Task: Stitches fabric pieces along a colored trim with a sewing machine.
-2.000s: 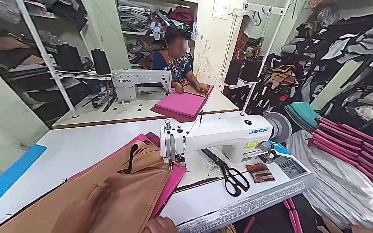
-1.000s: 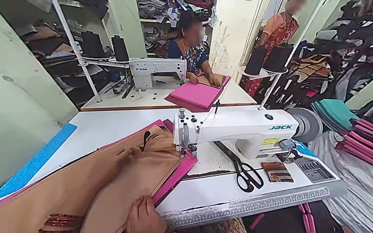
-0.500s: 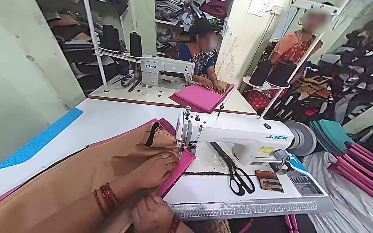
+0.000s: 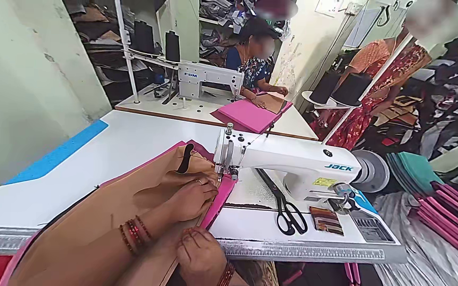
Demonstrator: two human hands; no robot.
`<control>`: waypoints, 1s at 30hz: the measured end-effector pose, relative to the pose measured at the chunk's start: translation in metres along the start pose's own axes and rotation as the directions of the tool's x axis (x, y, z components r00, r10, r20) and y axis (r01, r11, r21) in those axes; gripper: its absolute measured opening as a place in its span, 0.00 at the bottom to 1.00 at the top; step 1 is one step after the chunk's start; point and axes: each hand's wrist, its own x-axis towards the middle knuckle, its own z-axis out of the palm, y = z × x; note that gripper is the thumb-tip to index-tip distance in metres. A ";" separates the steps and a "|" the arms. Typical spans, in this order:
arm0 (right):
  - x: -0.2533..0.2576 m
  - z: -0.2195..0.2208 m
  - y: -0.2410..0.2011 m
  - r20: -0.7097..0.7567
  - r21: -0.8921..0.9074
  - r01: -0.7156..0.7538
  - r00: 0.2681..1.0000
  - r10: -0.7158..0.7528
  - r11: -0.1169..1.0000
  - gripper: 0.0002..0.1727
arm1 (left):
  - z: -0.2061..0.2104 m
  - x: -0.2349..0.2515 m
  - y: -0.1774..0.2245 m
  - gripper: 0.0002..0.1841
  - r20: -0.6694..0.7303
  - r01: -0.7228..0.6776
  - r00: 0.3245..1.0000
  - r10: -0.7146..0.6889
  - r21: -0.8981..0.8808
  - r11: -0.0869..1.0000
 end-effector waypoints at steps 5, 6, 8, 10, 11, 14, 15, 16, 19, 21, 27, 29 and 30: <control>-0.009 -0.001 0.003 -0.035 0.015 -0.020 0.999 0.020 1.000 0.10 | -0.003 -0.002 0.011 0.23 0.025 0.062 0.998 -0.062 -0.022 0.998; -0.010 -0.003 0.006 -0.030 0.017 -0.003 1.000 0.004 1.000 0.10 | -0.004 -0.001 0.013 0.23 0.028 0.083 0.996 -0.082 -0.032 0.996; -0.013 -0.006 0.013 -0.020 0.028 0.034 0.999 -0.033 0.999 0.10 | -0.006 0.002 0.020 0.23 0.050 0.138 0.989 -0.136 -0.047 0.989; -0.018 -0.009 0.019 -0.018 0.027 0.058 0.998 -0.057 0.998 0.11 | -0.007 0.007 0.027 0.24 0.090 0.194 0.977 -0.191 -0.029 0.981; -0.019 -0.009 0.022 -0.017 0.020 0.062 0.998 -0.062 0.998 0.11 | -0.008 0.010 0.028 0.24 0.103 0.214 0.972 -0.212 -0.012 0.977; -0.020 -0.012 0.024 -0.002 0.012 0.072 0.997 -0.072 0.997 0.11 | -0.012 0.015 0.032 0.23 0.141 0.243 0.960 -0.241 0.002 0.970; -0.021 -0.012 0.025 -0.001 0.007 0.076 0.997 -0.076 0.997 0.10 | -0.013 0.016 0.033 0.23 0.152 0.249 0.957 -0.247 0.005 0.969; -0.021 -0.013 0.025 -0.001 -0.001 0.080 0.997 -0.080 0.997 0.10 | -0.013 0.017 0.033 0.23 0.153 0.252 0.956 -0.250 0.004 0.968; -0.023 -0.011 0.029 0.009 -0.026 0.111 0.994 -0.111 0.994 0.11 | -0.009 0.018 0.033 0.24 0.130 0.272 0.954 -0.269 -0.004 0.962; -0.024 -0.008 0.032 0.005 -0.043 0.129 0.992 -0.129 0.991 0.11 | -0.004 0.020 0.033 0.24 0.084 0.292 0.954 -0.288 -0.034 0.956; -0.031 -0.008 0.054 -0.072 -0.025 0.176 0.982 -0.177 0.984 0.12 | -0.025 0.021 0.054 0.19 0.154 0.481 0.874 -0.460 -0.143 0.865; -0.033 -0.012 0.061 -0.078 0.010 0.158 0.985 -0.157 0.987 0.11 | -0.031 0.020 0.061 0.20 0.228 0.489 0.859 -0.458 -0.103 0.866; -0.034 -0.014 0.064 -0.070 0.023 0.146 0.987 -0.144 0.989 0.11 | -0.032 0.021 0.063 0.20 0.250 0.491 0.854 -0.457 -0.096 0.866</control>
